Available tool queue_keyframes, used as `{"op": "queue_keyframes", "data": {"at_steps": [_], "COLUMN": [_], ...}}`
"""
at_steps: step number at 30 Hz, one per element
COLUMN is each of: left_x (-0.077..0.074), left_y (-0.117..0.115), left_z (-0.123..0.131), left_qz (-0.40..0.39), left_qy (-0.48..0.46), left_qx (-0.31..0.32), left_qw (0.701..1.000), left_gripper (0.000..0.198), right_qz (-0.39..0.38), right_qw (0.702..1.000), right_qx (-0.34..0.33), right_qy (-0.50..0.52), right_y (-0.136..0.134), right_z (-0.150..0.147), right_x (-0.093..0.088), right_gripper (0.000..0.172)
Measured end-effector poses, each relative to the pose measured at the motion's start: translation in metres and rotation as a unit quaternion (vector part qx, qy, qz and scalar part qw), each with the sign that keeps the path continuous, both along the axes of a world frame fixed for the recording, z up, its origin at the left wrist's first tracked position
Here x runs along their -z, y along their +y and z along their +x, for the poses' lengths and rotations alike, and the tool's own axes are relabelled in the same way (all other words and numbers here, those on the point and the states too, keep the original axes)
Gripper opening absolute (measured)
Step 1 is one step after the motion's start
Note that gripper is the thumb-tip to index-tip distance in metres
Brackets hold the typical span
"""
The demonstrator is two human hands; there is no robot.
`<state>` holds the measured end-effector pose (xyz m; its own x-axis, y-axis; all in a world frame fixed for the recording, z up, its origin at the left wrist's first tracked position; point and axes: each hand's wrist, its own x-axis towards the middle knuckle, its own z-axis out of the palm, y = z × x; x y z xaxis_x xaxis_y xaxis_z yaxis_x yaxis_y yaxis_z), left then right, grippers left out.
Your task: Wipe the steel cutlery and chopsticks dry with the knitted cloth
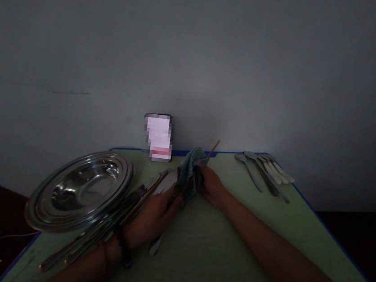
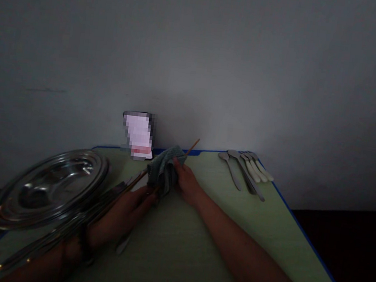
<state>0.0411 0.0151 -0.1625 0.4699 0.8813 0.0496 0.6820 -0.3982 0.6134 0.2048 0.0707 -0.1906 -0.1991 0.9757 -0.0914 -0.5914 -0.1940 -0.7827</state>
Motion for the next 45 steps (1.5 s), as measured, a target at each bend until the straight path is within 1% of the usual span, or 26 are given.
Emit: {"op": "queue_keyframes", "data": {"at_steps": [4, 12, 15, 18, 23, 26, 29, 31, 33, 34, 36, 38, 40, 42, 45], "left_x": [0.001, 0.006, 0.004, 0.003, 0.005, 0.006, 0.005, 0.004, 0.003, 0.003, 0.003, 0.005, 0.006, 0.006, 0.006], "left_y": [0.001, 0.002, 0.001, 0.001, 0.001, 0.0, -0.002, -0.004, -0.005, -0.006, -0.008, -0.01, -0.012, -0.014, -0.013], "left_z": [0.001, 0.0, 0.001, 0.001, 0.001, 0.001, 0.001, 0.0, -0.001, -0.001, -0.002, -0.002, -0.001, 0.0, 0.001], "left_qz": [-0.024, -0.018, -0.013, -0.011, -0.006, -0.004, 0.012, 0.032, 0.048, 0.054, 0.071, 0.097, 0.121, 0.128, 0.13], "left_qy": [-0.027, -0.027, -0.029, -0.039, -0.044, -0.05, -0.082, -0.098, -0.084, -0.067, -0.027, 0.007, 0.027, 0.033, 0.023], "left_qx": [0.0, 0.005, 0.006, 0.003, -0.003, -0.009, -0.021, -0.028, -0.028, -0.018, 0.032, 0.104, 0.155, 0.169, 0.172], "left_qw": [0.999, 0.999, 0.999, 0.999, 0.999, 0.999, 0.996, 0.994, 0.995, 0.996, 0.997, 0.99, 0.98, 0.977, 0.976], "left_gripper": [0.026, 0.029, 0.028, 0.028, 0.028, 0.025, 0.024, 0.025, 0.028, 0.03, 0.029, 0.024, 0.022, 0.023, 0.022], "right_qz": [-0.009, -0.026, -0.003, 0.021, 0.015, 0.009, -0.002, -0.011, -0.022, -0.027, -0.043, -0.065, -0.082, -0.087, -0.081], "right_qw": [1.0, 0.999, 1.0, 0.999, 0.998, 0.999, 0.999, 0.996, 0.99, 0.987, 0.983, 0.982, 0.984, 0.986, 0.985], "right_qx": [-0.003, 0.006, 0.009, 0.029, 0.05, 0.047, 0.048, 0.066, 0.096, 0.114, 0.136, 0.134, 0.116, 0.101, 0.102], "right_qy": [-0.018, -0.019, -0.028, -0.032, -0.036, -0.011, 0.023, 0.057, 0.097, 0.111, 0.119, 0.113, 0.106, 0.105, 0.11], "right_y": [-0.003, 0.003, 0.002, 0.001, 0.002, 0.001, 0.0, 0.001, 0.004, 0.005, 0.007, 0.009, 0.008, 0.007, 0.005], "right_z": [-0.002, -0.002, -0.001, -0.001, -0.001, -0.002, -0.002, -0.001, 0.001, 0.002, 0.004, 0.006, 0.006, 0.006, 0.005], "right_x": [-0.004, 0.006, 0.008, 0.01, 0.013, 0.011, 0.007, 0.004, 0.003, 0.003, 0.004, 0.005, 0.006, 0.005, 0.005], "right_gripper": [0.032, 0.031, 0.031, 0.033, 0.034, 0.032, 0.029, 0.025, 0.02, 0.018, 0.016, 0.016, 0.017, 0.018, 0.018]}}
